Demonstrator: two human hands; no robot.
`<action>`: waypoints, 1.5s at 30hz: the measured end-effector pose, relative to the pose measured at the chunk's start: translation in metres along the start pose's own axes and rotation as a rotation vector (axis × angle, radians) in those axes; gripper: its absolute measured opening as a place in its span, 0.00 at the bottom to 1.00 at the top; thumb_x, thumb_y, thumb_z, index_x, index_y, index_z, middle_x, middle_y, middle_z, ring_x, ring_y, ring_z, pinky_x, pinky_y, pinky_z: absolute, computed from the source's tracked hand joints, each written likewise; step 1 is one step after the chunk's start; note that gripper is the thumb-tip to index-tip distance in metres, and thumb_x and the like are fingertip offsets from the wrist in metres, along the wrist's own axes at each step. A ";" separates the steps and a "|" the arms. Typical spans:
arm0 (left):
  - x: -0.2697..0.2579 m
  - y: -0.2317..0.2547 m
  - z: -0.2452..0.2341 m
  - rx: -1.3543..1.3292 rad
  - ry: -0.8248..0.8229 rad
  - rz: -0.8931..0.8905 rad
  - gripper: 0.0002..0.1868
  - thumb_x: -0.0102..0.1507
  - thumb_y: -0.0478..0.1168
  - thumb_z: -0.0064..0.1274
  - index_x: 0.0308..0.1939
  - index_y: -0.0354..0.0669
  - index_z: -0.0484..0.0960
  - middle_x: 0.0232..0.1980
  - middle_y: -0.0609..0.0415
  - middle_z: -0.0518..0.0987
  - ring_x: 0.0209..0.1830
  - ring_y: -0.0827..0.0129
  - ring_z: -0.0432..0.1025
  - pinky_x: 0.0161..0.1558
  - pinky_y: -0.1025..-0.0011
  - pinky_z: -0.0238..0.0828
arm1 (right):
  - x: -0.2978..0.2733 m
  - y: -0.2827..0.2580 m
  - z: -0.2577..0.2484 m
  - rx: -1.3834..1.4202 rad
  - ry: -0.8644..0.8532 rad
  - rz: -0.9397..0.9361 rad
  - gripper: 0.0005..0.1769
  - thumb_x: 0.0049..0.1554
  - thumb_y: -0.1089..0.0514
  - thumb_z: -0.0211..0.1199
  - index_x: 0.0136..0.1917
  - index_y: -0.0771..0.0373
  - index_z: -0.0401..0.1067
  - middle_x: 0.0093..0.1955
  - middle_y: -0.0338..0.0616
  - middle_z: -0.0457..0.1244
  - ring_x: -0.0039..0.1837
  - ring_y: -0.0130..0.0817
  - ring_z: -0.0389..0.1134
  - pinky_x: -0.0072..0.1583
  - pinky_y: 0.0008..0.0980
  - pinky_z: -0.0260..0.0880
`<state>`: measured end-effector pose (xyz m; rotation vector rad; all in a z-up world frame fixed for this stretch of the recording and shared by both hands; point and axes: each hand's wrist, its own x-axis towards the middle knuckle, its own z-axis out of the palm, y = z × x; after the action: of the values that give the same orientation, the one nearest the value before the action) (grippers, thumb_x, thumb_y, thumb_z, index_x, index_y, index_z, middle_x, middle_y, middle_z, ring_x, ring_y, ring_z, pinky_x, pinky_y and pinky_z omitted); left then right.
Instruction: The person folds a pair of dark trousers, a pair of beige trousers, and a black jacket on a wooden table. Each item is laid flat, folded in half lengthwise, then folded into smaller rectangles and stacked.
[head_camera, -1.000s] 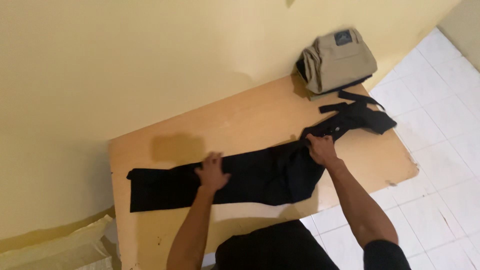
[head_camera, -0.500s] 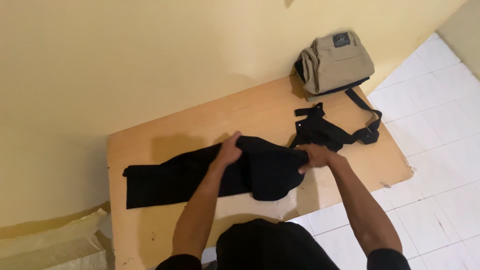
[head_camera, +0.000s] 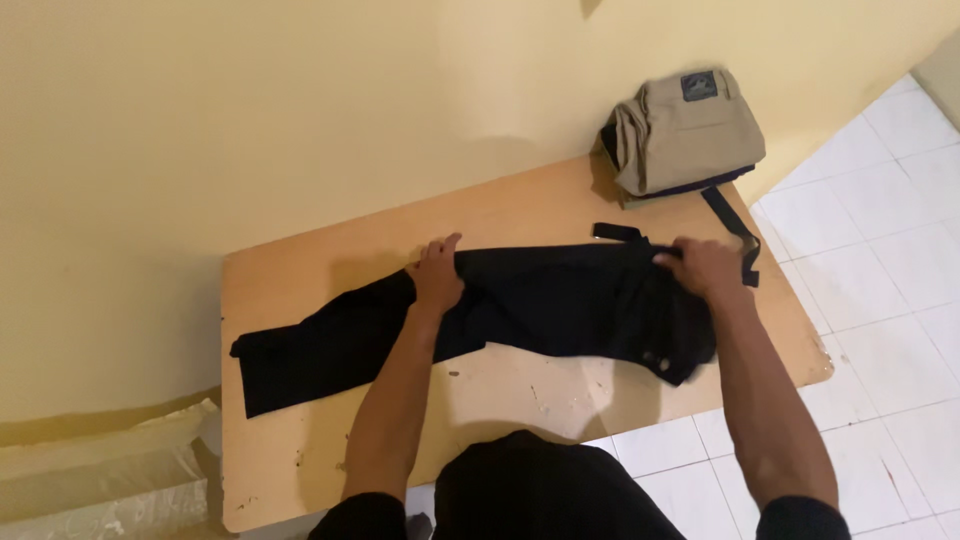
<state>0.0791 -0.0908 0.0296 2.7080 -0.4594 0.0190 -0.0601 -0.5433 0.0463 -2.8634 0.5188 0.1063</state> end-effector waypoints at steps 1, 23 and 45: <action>0.002 0.002 0.006 -0.014 0.004 -0.027 0.39 0.57 0.35 0.56 0.73 0.58 0.65 0.69 0.47 0.68 0.72 0.50 0.59 0.64 0.36 0.52 | 0.000 -0.003 -0.005 -0.071 0.161 0.005 0.22 0.60 0.40 0.64 0.57 0.58 0.77 0.52 0.57 0.70 0.59 0.58 0.68 0.64 0.59 0.60; -0.141 -0.185 -0.032 0.234 -0.625 -0.710 0.55 0.56 0.58 0.67 0.82 0.66 0.52 0.85 0.53 0.50 0.84 0.46 0.46 0.66 0.13 0.32 | -0.047 -0.050 0.119 -0.366 -0.138 0.194 0.49 0.46 0.39 0.76 0.78 0.39 0.60 0.88 0.50 0.38 0.87 0.59 0.28 0.64 0.90 0.25; -0.095 -0.324 -0.030 0.143 -0.089 -0.371 0.29 0.65 0.43 0.55 0.71 0.54 0.68 0.73 0.46 0.61 0.71 0.48 0.58 0.59 0.35 0.59 | -0.087 -0.263 0.194 0.196 -0.030 -0.035 0.16 0.60 0.46 0.64 0.57 0.55 0.78 0.61 0.47 0.65 0.59 0.47 0.68 0.61 0.46 0.71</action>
<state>0.0940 0.2324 -0.0723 2.9003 0.0268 -0.1778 -0.0545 -0.2287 -0.0771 -2.6738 0.4468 0.0876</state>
